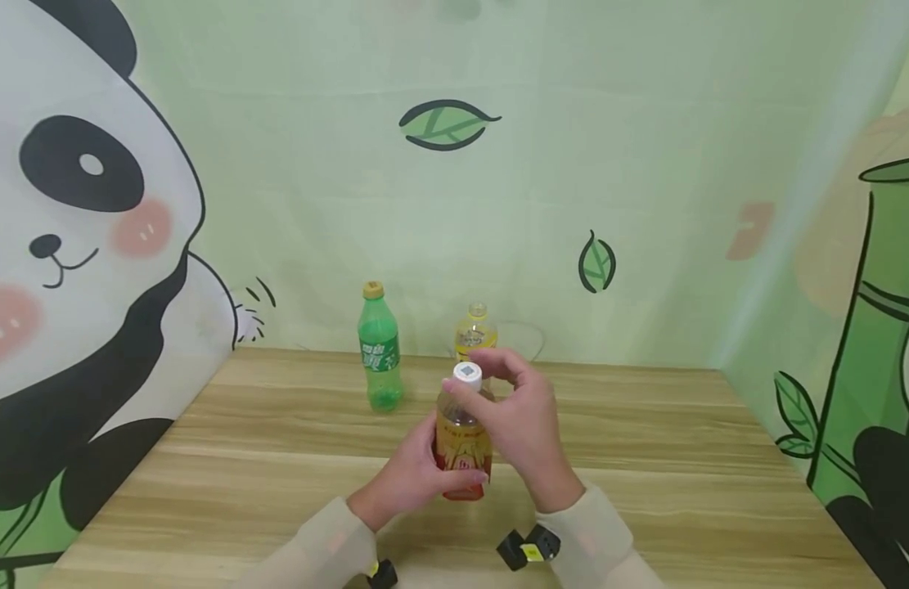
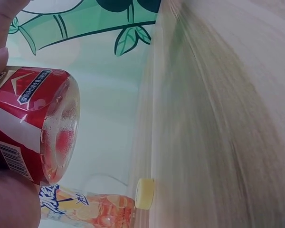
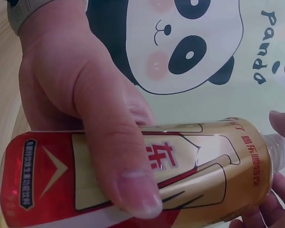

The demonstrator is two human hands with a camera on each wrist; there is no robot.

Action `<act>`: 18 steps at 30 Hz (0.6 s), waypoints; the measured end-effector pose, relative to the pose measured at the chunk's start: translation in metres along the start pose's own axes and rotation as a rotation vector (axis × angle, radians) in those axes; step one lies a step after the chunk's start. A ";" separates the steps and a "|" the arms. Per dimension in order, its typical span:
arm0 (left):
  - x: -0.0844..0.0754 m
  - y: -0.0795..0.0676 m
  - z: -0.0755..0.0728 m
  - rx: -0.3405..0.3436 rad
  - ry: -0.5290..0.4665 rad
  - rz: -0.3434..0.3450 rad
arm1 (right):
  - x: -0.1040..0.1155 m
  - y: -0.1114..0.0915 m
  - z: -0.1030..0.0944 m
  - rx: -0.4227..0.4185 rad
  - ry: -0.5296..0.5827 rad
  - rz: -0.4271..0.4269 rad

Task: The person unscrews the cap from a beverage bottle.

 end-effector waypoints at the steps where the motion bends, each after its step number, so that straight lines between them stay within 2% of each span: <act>1: 0.000 0.000 0.000 0.001 -0.002 -0.002 | 0.001 0.000 0.000 -0.022 0.001 0.002; 7: -0.003 0.000 0.002 0.000 0.019 0.024 | 0.004 0.000 0.002 -0.094 0.002 0.035; 11: -0.005 0.000 0.003 -0.001 0.022 0.028 | 0.005 0.001 0.004 -0.100 0.003 0.038; 18: -0.005 -0.001 0.004 -0.002 0.022 0.017 | 0.004 -0.001 0.005 -0.097 0.071 0.028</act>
Point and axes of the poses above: each hand's wrist, its own y-axis towards the middle knuckle, its own z-axis out of the palm, x = y × z, the point moved 3 cm from there along y, towards the middle knuckle, and after that the axes turned 2 degrees about -z, right-handed, at the moved point
